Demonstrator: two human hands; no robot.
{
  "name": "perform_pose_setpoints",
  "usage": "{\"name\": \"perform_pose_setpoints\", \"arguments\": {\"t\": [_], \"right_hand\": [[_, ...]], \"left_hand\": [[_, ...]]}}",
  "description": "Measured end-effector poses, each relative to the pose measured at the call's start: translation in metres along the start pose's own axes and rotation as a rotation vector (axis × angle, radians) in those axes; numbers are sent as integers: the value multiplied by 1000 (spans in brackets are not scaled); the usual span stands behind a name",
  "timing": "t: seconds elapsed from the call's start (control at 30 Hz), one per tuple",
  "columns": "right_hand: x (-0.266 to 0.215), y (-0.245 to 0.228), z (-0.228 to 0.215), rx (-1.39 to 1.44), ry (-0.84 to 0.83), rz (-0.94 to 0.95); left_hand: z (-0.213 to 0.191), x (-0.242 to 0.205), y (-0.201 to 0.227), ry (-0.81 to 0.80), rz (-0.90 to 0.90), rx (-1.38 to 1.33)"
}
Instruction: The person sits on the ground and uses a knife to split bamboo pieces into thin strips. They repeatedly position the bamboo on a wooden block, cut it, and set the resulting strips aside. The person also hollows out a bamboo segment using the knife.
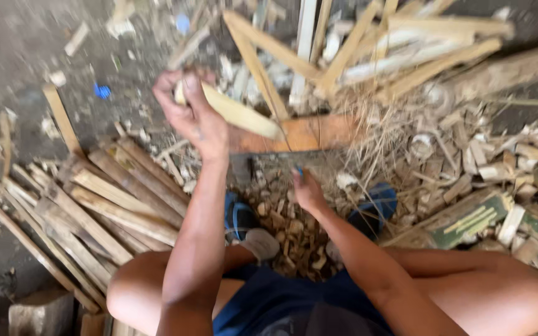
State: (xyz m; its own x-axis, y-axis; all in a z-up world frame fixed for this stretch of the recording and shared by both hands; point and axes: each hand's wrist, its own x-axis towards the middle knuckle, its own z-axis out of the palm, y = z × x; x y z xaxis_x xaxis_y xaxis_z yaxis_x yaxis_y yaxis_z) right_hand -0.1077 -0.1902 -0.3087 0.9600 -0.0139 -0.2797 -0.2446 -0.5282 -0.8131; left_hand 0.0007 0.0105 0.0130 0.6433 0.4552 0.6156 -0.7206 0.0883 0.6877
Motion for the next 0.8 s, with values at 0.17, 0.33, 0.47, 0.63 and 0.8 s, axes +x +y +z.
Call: {"name": "perform_pose_setpoints", "arguments": {"t": [0.17,0.33,0.47,0.63,0.8], "right_hand": [[8,10,-32,-154,-180,160],[-25,-87,-78,171,-184,-10],[-61,-130,-62,381,-61,-595],[-25,-87,-34,239,-54,18],[-6,-64,-66,210,-319,259]], "left_hand": [[-12,6,13,-333,25,334],[-8,-6,7,-499,111,525],[-6,-11,-4,-483,128,566],[-13,-9,-12,-444,108,514],[-4,-3,-12,-384,187,565]]}}
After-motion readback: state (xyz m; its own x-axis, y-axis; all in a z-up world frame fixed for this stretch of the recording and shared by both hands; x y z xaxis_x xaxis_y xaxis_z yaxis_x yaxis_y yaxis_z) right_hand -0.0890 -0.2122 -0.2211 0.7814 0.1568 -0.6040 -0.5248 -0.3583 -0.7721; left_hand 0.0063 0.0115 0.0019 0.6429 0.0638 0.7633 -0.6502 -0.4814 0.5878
